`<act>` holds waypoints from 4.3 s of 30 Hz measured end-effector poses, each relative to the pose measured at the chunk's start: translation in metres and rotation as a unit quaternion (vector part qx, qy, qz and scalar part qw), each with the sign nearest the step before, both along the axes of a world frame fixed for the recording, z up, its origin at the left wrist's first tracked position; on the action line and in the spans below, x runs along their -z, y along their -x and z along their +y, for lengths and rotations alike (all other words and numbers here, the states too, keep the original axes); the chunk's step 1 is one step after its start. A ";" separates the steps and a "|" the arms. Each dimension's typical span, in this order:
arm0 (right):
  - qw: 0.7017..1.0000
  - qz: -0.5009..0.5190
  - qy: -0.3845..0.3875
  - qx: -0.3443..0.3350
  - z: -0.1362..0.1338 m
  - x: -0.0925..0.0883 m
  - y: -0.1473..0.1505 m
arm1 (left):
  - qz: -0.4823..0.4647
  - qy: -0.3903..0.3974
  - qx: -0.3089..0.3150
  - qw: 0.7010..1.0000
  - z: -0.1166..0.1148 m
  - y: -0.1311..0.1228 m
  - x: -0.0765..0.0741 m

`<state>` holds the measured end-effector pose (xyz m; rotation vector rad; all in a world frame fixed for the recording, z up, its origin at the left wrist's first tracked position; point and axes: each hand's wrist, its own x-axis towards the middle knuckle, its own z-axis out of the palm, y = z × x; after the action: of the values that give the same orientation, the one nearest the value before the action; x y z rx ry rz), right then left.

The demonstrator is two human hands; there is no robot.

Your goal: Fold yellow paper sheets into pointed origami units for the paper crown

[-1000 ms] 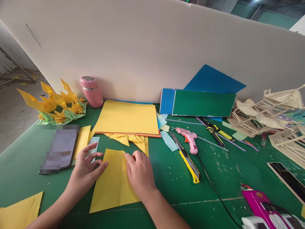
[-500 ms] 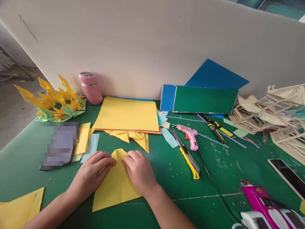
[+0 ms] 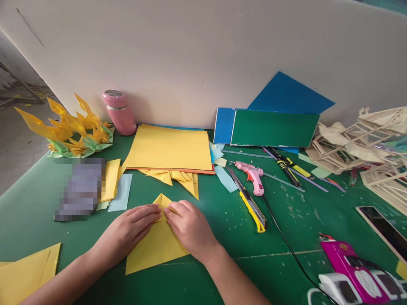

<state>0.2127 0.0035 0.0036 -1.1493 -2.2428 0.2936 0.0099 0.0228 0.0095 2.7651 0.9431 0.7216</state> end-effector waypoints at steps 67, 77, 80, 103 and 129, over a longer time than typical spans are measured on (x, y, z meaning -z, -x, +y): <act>0.975 -0.182 0.087 0.096 0.018 -0.006 0.030 | 0.146 -0.002 -0.068 0.987 -0.030 -0.020 0.008; 0.976 -0.194 0.070 0.064 0.010 -0.005 0.023 | 0.219 -0.056 -0.122 0.966 -0.053 -0.033 0.018; 0.975 -0.203 0.062 0.064 0.009 -0.006 0.023 | 0.249 -0.067 -0.116 0.959 -0.055 -0.035 0.019; 0.990 -0.107 0.092 0.010 0.012 -0.006 0.011 | 0.193 -0.019 -0.103 0.976 -0.038 -0.028 -0.007; 0.986 -0.116 0.115 0.022 0.011 -0.004 0.012 | 0.167 -0.081 -0.120 0.975 -0.058 0.028 -0.018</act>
<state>0.2009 0.0143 0.0077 -1.4144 -2.4302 0.4279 -0.0176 -0.0356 0.0270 3.0098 1.3560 0.3772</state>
